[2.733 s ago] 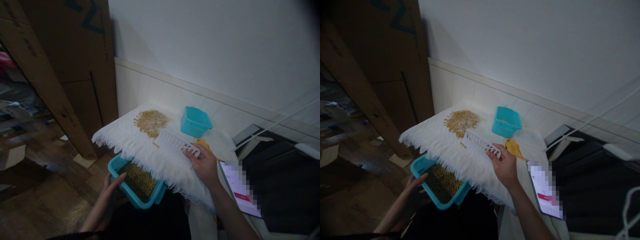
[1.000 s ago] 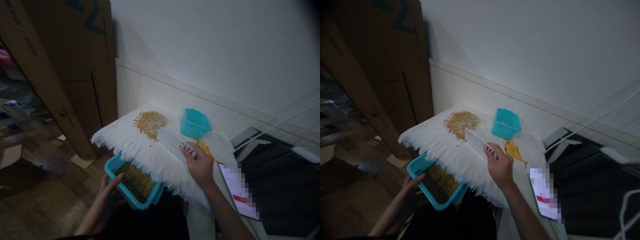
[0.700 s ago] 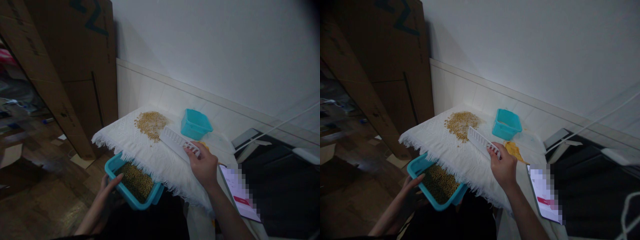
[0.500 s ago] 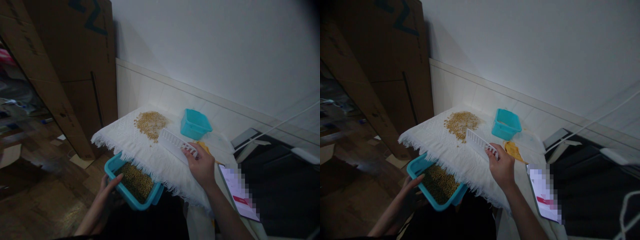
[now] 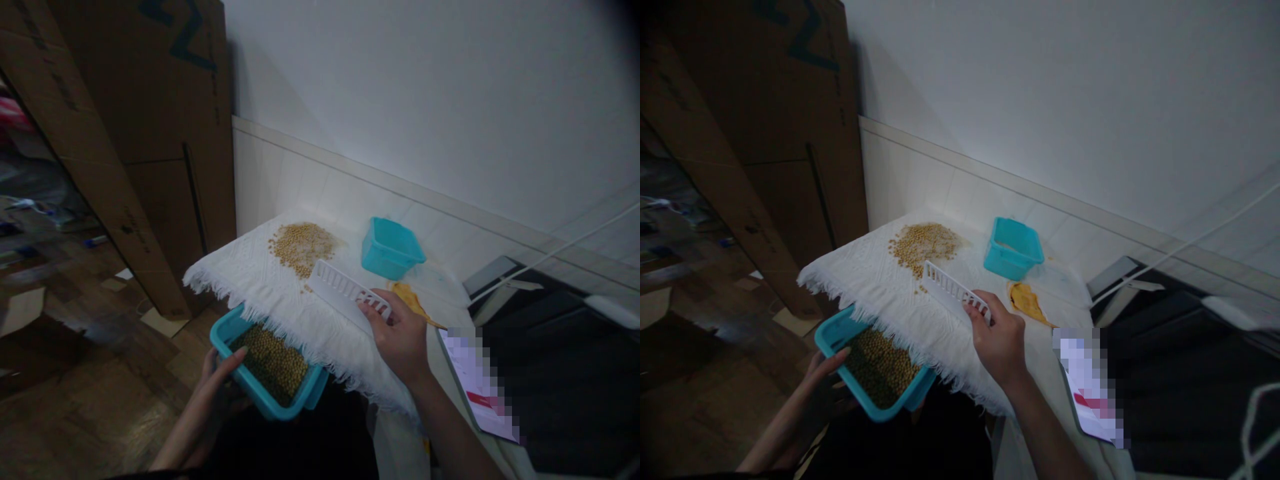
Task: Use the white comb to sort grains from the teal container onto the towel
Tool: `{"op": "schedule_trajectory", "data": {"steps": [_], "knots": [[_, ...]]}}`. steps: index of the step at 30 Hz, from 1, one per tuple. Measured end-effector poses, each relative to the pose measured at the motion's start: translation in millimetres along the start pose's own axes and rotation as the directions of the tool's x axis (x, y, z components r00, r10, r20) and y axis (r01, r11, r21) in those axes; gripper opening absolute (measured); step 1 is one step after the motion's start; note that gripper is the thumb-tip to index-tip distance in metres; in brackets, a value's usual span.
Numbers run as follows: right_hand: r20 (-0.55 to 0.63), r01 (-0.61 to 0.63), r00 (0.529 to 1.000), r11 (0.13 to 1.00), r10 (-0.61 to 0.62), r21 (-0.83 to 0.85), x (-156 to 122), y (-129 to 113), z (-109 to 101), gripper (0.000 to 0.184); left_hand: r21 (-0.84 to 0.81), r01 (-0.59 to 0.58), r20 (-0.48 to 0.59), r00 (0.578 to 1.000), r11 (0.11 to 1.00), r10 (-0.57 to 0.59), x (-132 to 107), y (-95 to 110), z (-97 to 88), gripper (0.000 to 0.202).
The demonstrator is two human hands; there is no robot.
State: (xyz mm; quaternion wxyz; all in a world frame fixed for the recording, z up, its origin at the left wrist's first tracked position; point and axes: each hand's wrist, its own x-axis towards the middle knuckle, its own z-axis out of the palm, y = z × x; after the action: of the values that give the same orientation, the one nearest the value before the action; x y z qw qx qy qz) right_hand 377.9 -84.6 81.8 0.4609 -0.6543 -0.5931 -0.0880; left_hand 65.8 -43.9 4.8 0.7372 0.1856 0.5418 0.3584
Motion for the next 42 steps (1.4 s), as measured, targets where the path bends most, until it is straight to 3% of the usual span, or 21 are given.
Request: {"op": "schedule_trajectory", "data": {"steps": [5, 9, 15, 21, 25, 28, 31, 38, 42], "knots": [[0.024, 0.003, 1.000, 1.000, -0.004, 0.026, 1, 8, 9, 0.019, 0.041, 0.007, -0.034, 0.999, 0.999, -0.005, 3, 0, 1.3, 0.086], [0.040, 0.044, 0.998, 0.998, -0.047, 0.052, 1, 9, 13, 0.017, 0.041, -0.001, -0.047, 0.999, 0.999, 0.003, 11, -2, -2.9, 0.090], [0.059, 0.140, 0.988, 0.987, -0.145, 0.082, -5, -6, 11, 0.014, 0.060, -0.026, -0.067, 0.997, 0.998, 0.030, 17, -1, -11.6, 0.098], [0.023, 0.210, 0.977, 0.974, -0.212, 0.081, -11, -23, 6, 0.015, 0.058, -0.014, -0.070, 0.997, 0.998, 0.018, 8, 4, -5.1, 0.083], [-0.059, 0.186, 0.981, 0.982, -0.186, 0.002, -7, -18, 3, 0.013, 0.042, -0.013, -0.056, 0.998, 0.999, 0.015, 6, 3, -2.6, 0.086], [-0.016, 0.188, 0.982, 0.982, -0.188, -0.004, -5, -9, 5, 0.014, 0.028, -0.009, -0.048, 0.999, 1.000, 0.010, 7, 1, -3.2, 0.101], [0.026, 0.199, 0.979, 0.979, -0.200, 0.035, -6, -6, 9, 0.016, 0.028, -0.004, -0.032, 0.999, 1.000, 0.005, 7, 0, -3.7, 0.102], [0.085, 0.191, 0.976, 0.976, -0.200, 0.108, -18, -30, 9, 0.018, 0.041, 0.003, -0.046, 0.999, 0.999, -0.001, 6, 1, -2.3, 0.095], [0.031, 0.158, 0.987, 0.985, -0.160, 0.070, -16, -31, 1, 0.016, 0.037, -0.014, -0.035, 0.999, 0.999, 0.015, 4, 1, -0.9, 0.091]]}}
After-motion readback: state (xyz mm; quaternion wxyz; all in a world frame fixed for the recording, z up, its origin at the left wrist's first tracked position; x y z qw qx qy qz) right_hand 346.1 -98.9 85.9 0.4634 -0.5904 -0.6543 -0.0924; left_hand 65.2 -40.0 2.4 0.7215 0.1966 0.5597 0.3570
